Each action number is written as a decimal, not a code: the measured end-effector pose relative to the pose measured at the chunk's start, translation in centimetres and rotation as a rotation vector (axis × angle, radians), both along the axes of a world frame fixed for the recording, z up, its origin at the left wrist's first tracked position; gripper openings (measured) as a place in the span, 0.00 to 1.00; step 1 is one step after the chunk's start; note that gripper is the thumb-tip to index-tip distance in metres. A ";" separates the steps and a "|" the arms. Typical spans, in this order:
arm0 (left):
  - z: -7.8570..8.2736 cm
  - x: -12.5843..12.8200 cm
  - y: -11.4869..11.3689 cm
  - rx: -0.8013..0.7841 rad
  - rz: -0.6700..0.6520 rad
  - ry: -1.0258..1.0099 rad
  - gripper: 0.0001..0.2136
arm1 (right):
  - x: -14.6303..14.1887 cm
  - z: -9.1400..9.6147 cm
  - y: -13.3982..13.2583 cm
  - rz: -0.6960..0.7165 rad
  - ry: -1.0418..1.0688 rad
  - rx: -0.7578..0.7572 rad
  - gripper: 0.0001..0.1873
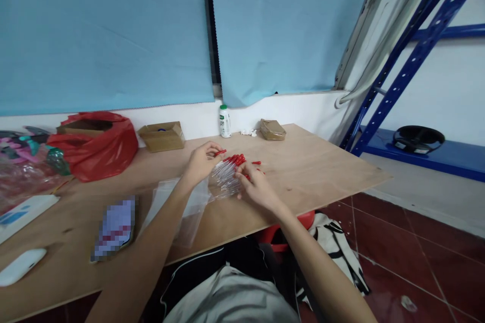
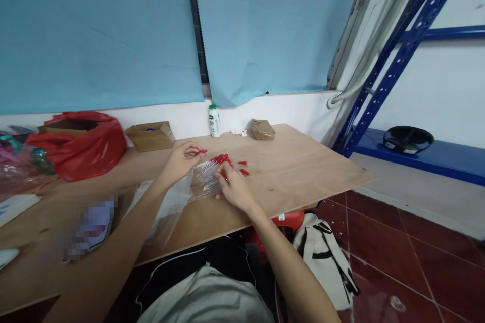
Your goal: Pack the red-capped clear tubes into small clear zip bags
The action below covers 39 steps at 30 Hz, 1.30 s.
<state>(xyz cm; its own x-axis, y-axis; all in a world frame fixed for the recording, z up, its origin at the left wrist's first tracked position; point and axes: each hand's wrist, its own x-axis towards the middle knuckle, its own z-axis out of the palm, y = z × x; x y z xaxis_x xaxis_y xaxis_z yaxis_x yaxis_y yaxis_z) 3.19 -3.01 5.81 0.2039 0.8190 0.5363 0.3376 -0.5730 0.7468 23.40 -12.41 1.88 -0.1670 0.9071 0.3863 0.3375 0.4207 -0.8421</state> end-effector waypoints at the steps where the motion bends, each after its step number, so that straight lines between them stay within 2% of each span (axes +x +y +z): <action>1: -0.2 0.2 0.3 -0.011 -0.005 0.013 0.10 | -0.1 -0.4 0.2 -0.014 0.013 0.025 0.07; 4: -0.6 0.8 0.9 -0.036 -0.015 0.051 0.10 | -0.3 -1.9 0.8 -0.058 0.123 0.008 0.07; 8: -1.2 1.7 1.1 -0.024 -0.015 0.076 0.11 | -0.2 -3.5 0.8 -0.019 0.345 -0.273 0.05; 10: -1.5 2.0 1.0 -0.016 -0.022 0.081 0.11 | 0.2 -3.9 0.4 0.018 0.353 -0.379 0.06; 12: -1.8 2.4 0.9 -0.012 -0.029 0.100 0.10 | 0.7 -3.9 0.0 0.048 0.280 -0.409 0.05; 14: -2.0 2.7 0.8 -0.008 -0.038 0.130 0.10 | 1.1 -3.8 -0.2 0.019 0.148 -0.328 0.04; 17: -2.3 3.2 0.5 -0.014 -0.088 0.190 0.10 | 1.6 -3.6 -0.3 -0.101 -0.075 -0.134 0.01; 20: -2.6 3.9 0.2 -0.031 -0.118 0.222 0.09 | 1.8 -3.7 -0.2 -0.134 -0.183 -0.038 0.02; 25: -3.6 4.8 0.0 -0.107 -0.142 0.180 0.08 | 2.2 -3.8 0.1 -0.190 -0.113 -0.037 0.06; 28: -4.1 5.3 -0.3 -0.168 -0.205 0.169 0.08 | 2.5 -3.4 0.6 -0.242 -0.010 0.021 0.13; 30: -4.2 5.7 -0.5 -0.230 -0.265 0.125 0.10 | 2.8 -2.9 1.2 -0.225 0.039 0.066 0.16; 32: -4.1 6.1 -0.6 -0.272 -0.307 0.063 0.12 | 3.1 -2.4 1.9 -0.205 0.067 0.083 0.15; 35: -3.8 6.3 -0.7 -0.198 -0.250 0.074 0.14 | 4.0 -1.6 2.9 -0.237 0.045 0.073 0.10; 39: -4.0 6.0 -0.7 0.074 -0.088 0.362 0.11 | 5.7 -0.9 4.2 -0.417 -0.228 0.014 0.07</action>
